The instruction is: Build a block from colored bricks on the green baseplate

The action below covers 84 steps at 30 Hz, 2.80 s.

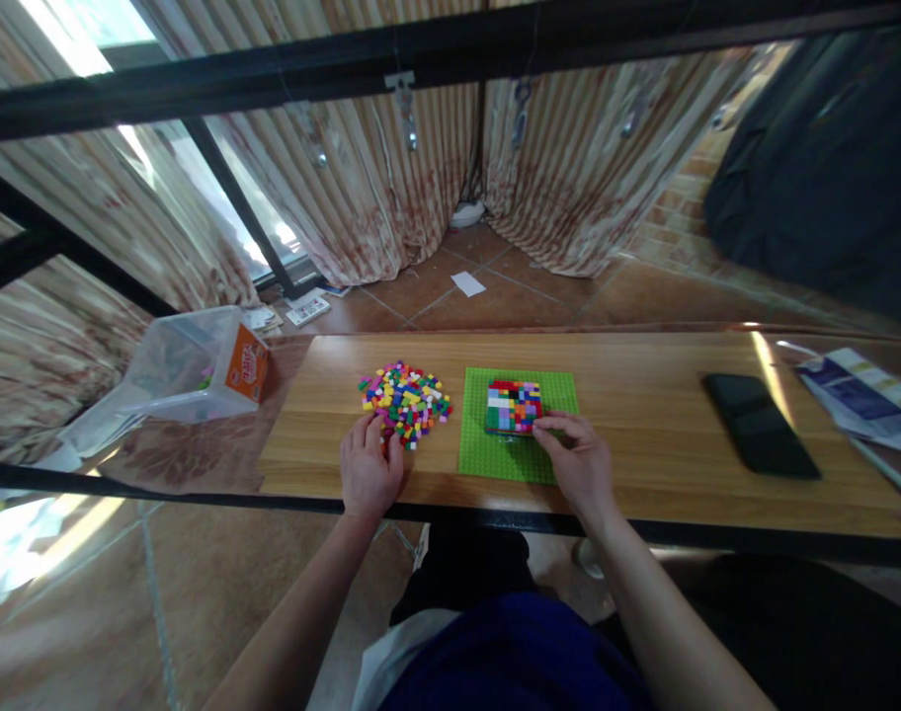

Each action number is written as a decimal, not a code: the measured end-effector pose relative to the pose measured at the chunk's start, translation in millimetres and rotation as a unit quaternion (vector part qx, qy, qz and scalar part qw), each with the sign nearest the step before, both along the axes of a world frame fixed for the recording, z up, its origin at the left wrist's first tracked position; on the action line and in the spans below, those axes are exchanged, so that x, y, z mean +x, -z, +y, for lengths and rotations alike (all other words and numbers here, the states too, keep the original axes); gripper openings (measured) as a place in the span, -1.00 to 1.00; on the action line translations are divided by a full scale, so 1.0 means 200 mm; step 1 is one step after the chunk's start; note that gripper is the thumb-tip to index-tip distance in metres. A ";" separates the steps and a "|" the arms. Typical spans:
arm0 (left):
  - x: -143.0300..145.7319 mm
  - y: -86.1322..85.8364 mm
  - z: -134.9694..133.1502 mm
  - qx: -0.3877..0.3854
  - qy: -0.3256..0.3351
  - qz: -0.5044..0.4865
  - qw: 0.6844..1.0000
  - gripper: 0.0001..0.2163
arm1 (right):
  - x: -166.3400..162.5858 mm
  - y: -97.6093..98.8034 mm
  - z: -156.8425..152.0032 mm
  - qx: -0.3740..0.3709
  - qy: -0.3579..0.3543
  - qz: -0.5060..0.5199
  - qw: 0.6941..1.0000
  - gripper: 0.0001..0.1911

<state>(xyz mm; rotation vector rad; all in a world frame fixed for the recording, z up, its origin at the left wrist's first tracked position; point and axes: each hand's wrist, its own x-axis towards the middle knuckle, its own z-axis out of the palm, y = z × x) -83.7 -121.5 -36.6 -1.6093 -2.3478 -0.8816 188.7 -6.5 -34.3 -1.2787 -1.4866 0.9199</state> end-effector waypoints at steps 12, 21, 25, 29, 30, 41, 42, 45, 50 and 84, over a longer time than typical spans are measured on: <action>0.00 0.00 0.00 -0.009 -0.009 0.004 1.000 -0.64 | -0.03 -0.02 0.03 -0.081 0.002 0.072 0.994 -0.71; 0.00 0.00 0.00 -0.003 -0.003 0.005 1.000 -0.66 | -0.02 -0.03 0.03 -0.086 -0.022 0.073 0.993 -0.63; 0.00 0.01 0.00 0.003 0.000 0.007 1.000 -0.66 | 0.04 -0.07 0.07 -0.058 -0.029 0.005 0.998 -0.50; 0.00 0.01 0.00 0.003 0.002 0.007 1.000 -0.66 | 0.04 -0.15 0.15 0.056 -0.085 -0.119 0.988 -0.42; 0.00 0.01 0.00 0.003 0.002 0.006 1.000 -0.66 | 0.03 -0.17 0.17 0.078 -0.118 -0.150 0.979 -0.39; 0.02 0.01 -0.01 0.008 -0.012 -0.002 1.000 -0.68 | -0.05 -0.12 0.23 0.133 -0.201 -0.380 0.893 -0.24; 0.02 0.01 -0.01 0.010 -0.012 -0.005 1.000 -0.68 | -0.03 -0.12 0.22 0.129 -0.175 -0.398 0.891 -0.25; 0.02 0.01 -0.01 0.011 -0.014 -0.010 1.000 -0.69 | 0.04 -0.12 0.17 0.094 -0.089 -0.454 0.882 -0.22; 0.03 0.01 -0.02 0.009 -0.019 -0.020 1.000 -0.68 | 0.12 -0.12 0.09 0.038 -0.022 -0.478 0.877 -0.02; -0.29 -0.11 0.15 -0.028 -0.030 -0.106 0.993 -0.72 | 0.20 -0.20 -0.12 -0.192 -0.061 -0.420 0.885 -0.14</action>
